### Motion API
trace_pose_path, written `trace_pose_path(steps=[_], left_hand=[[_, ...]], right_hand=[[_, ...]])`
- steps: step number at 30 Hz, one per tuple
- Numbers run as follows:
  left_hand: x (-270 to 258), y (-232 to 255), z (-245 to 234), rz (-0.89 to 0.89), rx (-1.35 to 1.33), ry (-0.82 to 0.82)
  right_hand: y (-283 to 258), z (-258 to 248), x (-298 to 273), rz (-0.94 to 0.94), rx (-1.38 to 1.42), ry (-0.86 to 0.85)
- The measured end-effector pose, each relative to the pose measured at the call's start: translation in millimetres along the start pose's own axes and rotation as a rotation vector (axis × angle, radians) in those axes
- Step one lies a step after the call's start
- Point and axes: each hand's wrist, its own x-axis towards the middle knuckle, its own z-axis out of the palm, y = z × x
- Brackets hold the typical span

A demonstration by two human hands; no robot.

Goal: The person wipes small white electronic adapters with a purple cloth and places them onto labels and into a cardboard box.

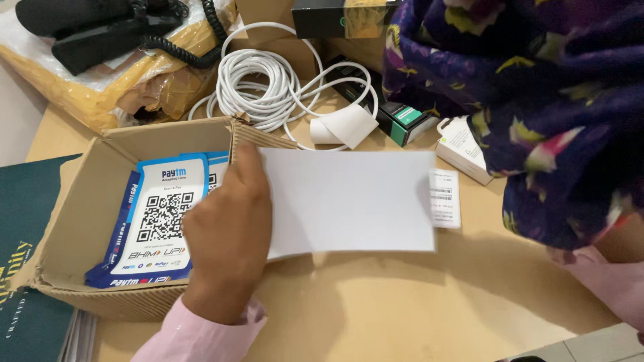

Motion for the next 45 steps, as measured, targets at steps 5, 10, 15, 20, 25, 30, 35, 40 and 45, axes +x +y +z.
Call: trace_pose_path(steps=[5,10,15,20,25,30,35,40,45], left_hand=[[2,-9,32,0.011,-0.213,-0.307],[-10,-7,44,0.177,-0.305,-0.413],[0,-5,22,0.255,-0.336,-0.529],[5,-7,16,0.102,-0.362,-0.527],[2,-10,18,0.031,-0.448,-0.47],[4,-11,11,-0.003,-0.468,-0.421],[8,-18,-26,-0.072,-0.399,-0.368],[9,-64,-86,-0.049,-0.226,0.073],[-9,-106,-108,-0.037,-0.212,0.256]], right_hand=[[-44,44,17,-0.337,-0.029,-0.332],[-51,116,8,-0.543,-0.108,-0.773],[-40,168,-27,-0.316,0.014,-1.164],[-38,153,-35,-0.259,0.039,-1.296],[-39,123,-42,-0.23,0.048,-1.33],[-38,89,-53,-0.203,0.082,-1.356],[-28,59,-57,-0.18,0.087,-1.411],[-29,53,-40,-0.156,0.123,-1.327],[-59,60,2,-0.141,0.138,-1.343]])
